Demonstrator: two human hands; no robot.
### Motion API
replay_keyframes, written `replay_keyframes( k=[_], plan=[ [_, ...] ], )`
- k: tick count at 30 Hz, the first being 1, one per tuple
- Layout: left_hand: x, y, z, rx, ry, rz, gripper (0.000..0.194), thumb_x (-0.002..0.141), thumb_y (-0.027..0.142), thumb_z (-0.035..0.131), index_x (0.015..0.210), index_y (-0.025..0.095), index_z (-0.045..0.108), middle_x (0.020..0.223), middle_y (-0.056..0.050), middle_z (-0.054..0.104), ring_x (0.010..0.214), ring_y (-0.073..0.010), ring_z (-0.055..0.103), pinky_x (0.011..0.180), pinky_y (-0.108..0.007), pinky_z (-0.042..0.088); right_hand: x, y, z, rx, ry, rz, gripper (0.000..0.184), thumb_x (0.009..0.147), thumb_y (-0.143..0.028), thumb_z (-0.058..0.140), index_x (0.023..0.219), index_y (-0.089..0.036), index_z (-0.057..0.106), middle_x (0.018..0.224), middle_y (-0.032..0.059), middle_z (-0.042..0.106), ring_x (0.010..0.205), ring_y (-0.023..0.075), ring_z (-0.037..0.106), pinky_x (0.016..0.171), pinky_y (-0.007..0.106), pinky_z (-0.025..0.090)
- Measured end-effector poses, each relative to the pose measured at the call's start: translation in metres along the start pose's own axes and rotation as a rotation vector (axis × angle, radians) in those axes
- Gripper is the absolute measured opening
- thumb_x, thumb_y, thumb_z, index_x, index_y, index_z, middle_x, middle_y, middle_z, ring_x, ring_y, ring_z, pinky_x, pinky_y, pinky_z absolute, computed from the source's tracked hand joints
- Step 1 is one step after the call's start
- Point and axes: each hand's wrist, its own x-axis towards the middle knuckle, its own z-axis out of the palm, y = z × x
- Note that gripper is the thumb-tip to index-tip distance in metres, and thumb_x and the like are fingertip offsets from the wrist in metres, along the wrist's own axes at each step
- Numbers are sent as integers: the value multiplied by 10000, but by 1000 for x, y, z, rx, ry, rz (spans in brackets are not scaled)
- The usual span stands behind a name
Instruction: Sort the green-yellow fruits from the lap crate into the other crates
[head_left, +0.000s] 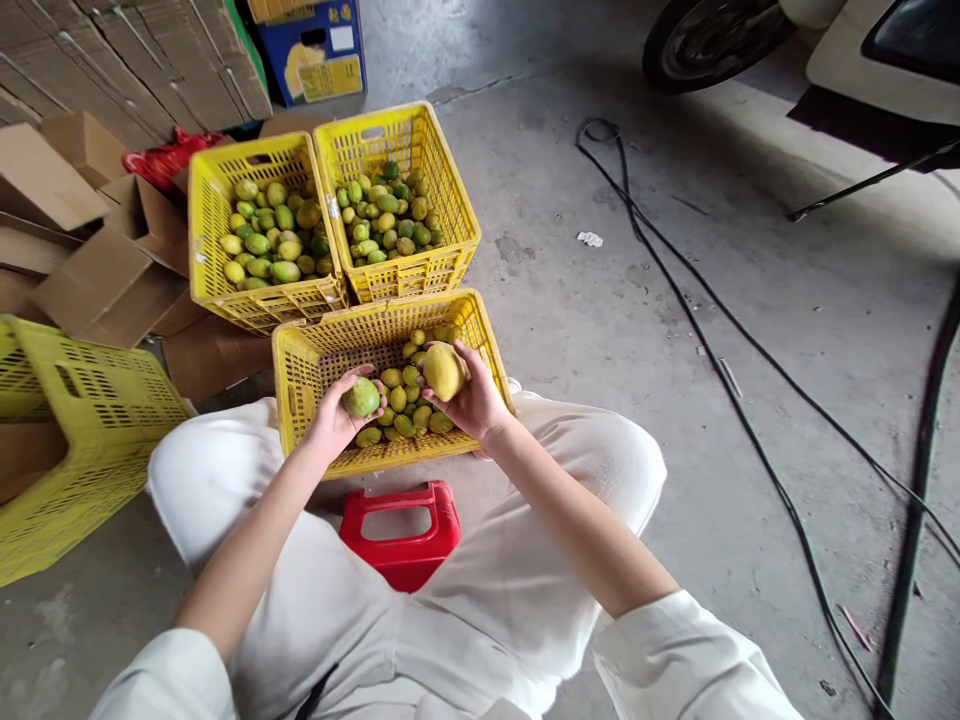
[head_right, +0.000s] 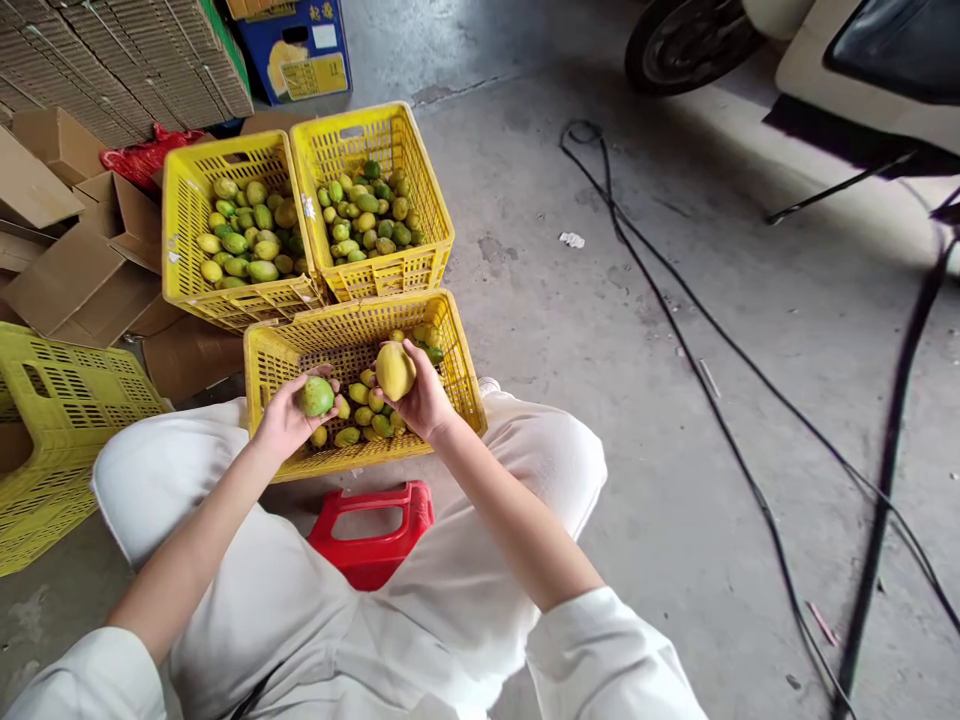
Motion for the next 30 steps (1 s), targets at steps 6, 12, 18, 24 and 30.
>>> replay_keyframes(
  k=[6,12,18,24,30],
  plan=[
    [0,6,3,-76,40,-23,387,821,209,605,1205,162,624,1046,-106,783,1022,-252,775,955,-406,639,-1,-5,3,71,-47,-14,352,830,-258,585,1174,-215,648,1045,73,770,1074,280,742,869,437,662],
    [1,-2,-5,72,-37,-38,358,745,345,860,949,155,635,799,-52,722,672,-178,735,573,-239,614,-2,1,0,-105,-21,-23,366,773,-280,792,1126,-284,692,984,-23,727,825,150,726,598,220,618],
    [1,-4,-3,70,9,-75,291,737,288,825,908,160,626,807,-59,719,644,-163,709,556,-235,584,3,9,-6,-155,114,37,288,800,-344,802,1049,-274,676,895,-22,703,704,134,711,466,174,523],
    [-2,6,4,-62,10,-23,347,799,286,617,1114,153,678,1059,-133,779,1042,-293,763,914,-437,640,2,-3,-2,73,-8,44,293,803,-275,648,1093,-262,603,1037,65,764,1016,297,757,755,453,671],
    [-5,7,6,-78,21,24,337,790,244,712,1114,181,647,1045,-92,777,1013,-249,767,921,-375,631,-4,-6,3,31,-50,19,284,839,-283,732,1081,-257,586,953,14,756,887,217,759,726,333,667]
  ],
)
